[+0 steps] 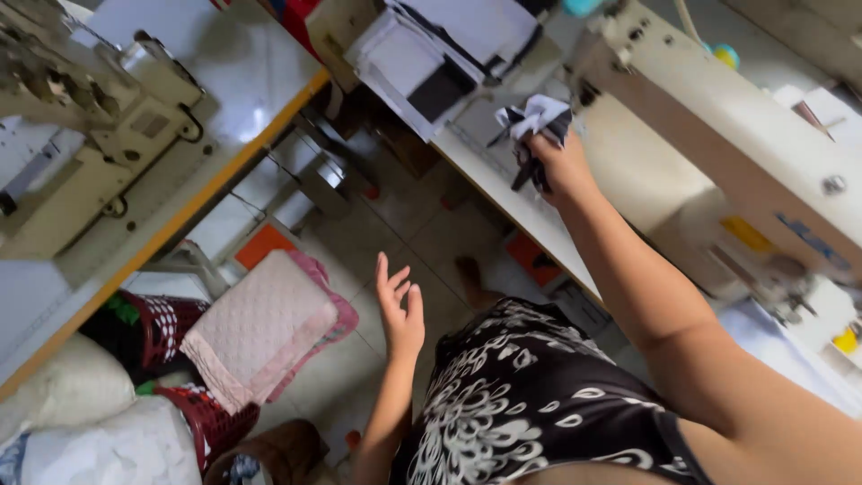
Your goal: The person folds and stacks fabric pieces on a workbench, then cleans the sewing machine table and the machine itself using a cloth. The person also moves a white plastic basket on the floor.
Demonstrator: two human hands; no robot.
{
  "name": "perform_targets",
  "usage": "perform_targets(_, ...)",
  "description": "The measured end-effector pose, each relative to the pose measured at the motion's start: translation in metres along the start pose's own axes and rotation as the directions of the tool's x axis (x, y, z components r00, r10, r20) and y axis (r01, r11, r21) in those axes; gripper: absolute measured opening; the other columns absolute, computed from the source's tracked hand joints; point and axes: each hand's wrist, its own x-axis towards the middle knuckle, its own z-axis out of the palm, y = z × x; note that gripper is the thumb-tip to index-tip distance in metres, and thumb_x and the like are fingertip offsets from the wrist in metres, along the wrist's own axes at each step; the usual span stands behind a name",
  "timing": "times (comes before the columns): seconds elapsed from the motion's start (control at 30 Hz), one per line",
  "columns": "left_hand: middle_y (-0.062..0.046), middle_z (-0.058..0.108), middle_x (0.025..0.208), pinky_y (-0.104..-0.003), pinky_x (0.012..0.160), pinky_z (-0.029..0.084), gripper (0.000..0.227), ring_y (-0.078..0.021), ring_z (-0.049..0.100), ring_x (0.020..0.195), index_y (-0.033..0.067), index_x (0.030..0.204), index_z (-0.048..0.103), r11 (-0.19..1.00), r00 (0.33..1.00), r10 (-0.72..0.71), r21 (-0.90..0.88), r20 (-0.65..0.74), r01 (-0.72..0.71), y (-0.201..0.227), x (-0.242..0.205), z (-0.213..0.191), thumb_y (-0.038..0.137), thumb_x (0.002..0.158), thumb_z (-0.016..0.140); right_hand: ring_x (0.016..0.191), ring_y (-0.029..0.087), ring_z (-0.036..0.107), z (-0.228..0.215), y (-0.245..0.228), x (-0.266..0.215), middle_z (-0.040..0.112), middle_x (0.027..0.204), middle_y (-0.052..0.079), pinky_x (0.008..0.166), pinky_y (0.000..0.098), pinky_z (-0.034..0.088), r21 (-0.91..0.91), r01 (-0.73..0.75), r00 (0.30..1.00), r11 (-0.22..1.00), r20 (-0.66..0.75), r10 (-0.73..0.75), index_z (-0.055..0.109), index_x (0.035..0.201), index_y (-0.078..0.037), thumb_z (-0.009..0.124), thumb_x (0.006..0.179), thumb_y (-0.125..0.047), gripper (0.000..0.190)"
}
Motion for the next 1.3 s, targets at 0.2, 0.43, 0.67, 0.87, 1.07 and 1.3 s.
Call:
perform_targets(0.2,-0.017,0.042,0.133,-0.037,0.099,0.043,0.063,-0.0249,0.053,0.119,0.0077,0.146,0.024,0.984,0.951,-0.176,-0.013,-0.254,0.178,-0.055,0.066,-0.066,0.003,0.088,0.049,0.085,0.014,0.058,0.046,0.075,0.208,0.062,0.091,0.001,0.078,0.0298,0.047,0.051,0.175,0.967,0.983,-0.195,-0.162,0.059,0.092,-0.012,0.065,0.073,-0.006,0.021)
perform_targets(0.43,-0.019,0.048,0.134,-0.035,0.097,0.041,0.069,-0.0232,0.048,0.125,0.0114,0.149,0.023,0.811,0.764,-0.547,0.009,-0.344,0.585,-0.04,0.171,-0.113,0.012,0.085,0.049,0.102,0.029,0.066,-0.002,0.197,0.434,0.069,0.11,0.015,0.09,0.0361,0.047,-0.658,0.083,0.813,0.748,-0.39,-0.433,0.053,0.124,-0.007,0.09,0.059,-0.026,0.076)
perform_targets(0.67,-0.004,0.022,0.155,-0.035,0.095,0.045,0.067,-0.0247,0.051,0.122,0.0218,0.144,0.032,0.838,0.839,-0.511,0.106,-0.187,0.534,-0.067,0.244,-0.105,0.003,0.083,0.052,0.092,0.04,0.055,0.022,0.173,0.46,0.059,0.099,0.018,0.077,0.0482,0.042,-0.94,-0.082,0.908,0.33,-0.207,-0.364,0.052,0.107,-0.006,0.085,0.068,-0.018,0.053)
perform_targets(0.87,-0.007,0.019,0.156,-0.036,0.098,0.042,0.068,-0.0264,0.047,0.128,0.0133,0.144,0.028,0.861,0.867,-0.496,0.1,-0.045,0.498,-0.103,0.254,-0.105,-0.005,0.081,0.046,0.127,0.039,0.026,0.055,0.12,0.431,0.029,0.144,0.011,0.099,0.0552,0.025,-0.934,-0.334,0.939,0.124,-0.318,0.134,0.033,0.143,-0.022,0.077,0.076,-0.038,0.082)
perform_targets(1.07,-0.005,0.019,0.156,-0.036,0.096,0.044,0.071,-0.0276,0.049,0.125,0.0139,0.144,0.028,0.869,0.876,-0.482,0.15,0.036,0.472,-0.127,0.261,-0.132,-0.008,0.077,0.038,0.139,0.039,-0.001,0.06,0.111,0.404,0.009,0.154,0.01,0.104,0.0715,0.0,-0.943,-0.258,0.959,0.209,-0.225,0.171,0.045,0.141,-0.029,0.058,0.091,-0.041,0.053)
perform_targets(1.3,-0.01,0.018,0.157,-0.031,0.09,0.043,0.079,-0.0234,0.047,0.125,0.0151,0.144,0.029,0.906,0.864,-0.384,0.315,0.327,0.283,-0.119,0.314,-0.152,-0.012,0.07,0.041,0.139,0.045,0.001,0.041,0.128,0.39,-0.001,0.154,0.012,0.104,0.0735,0.015,-0.908,-0.372,0.926,0.192,-0.35,0.139,0.026,0.149,-0.033,0.062,0.093,-0.018,0.068)
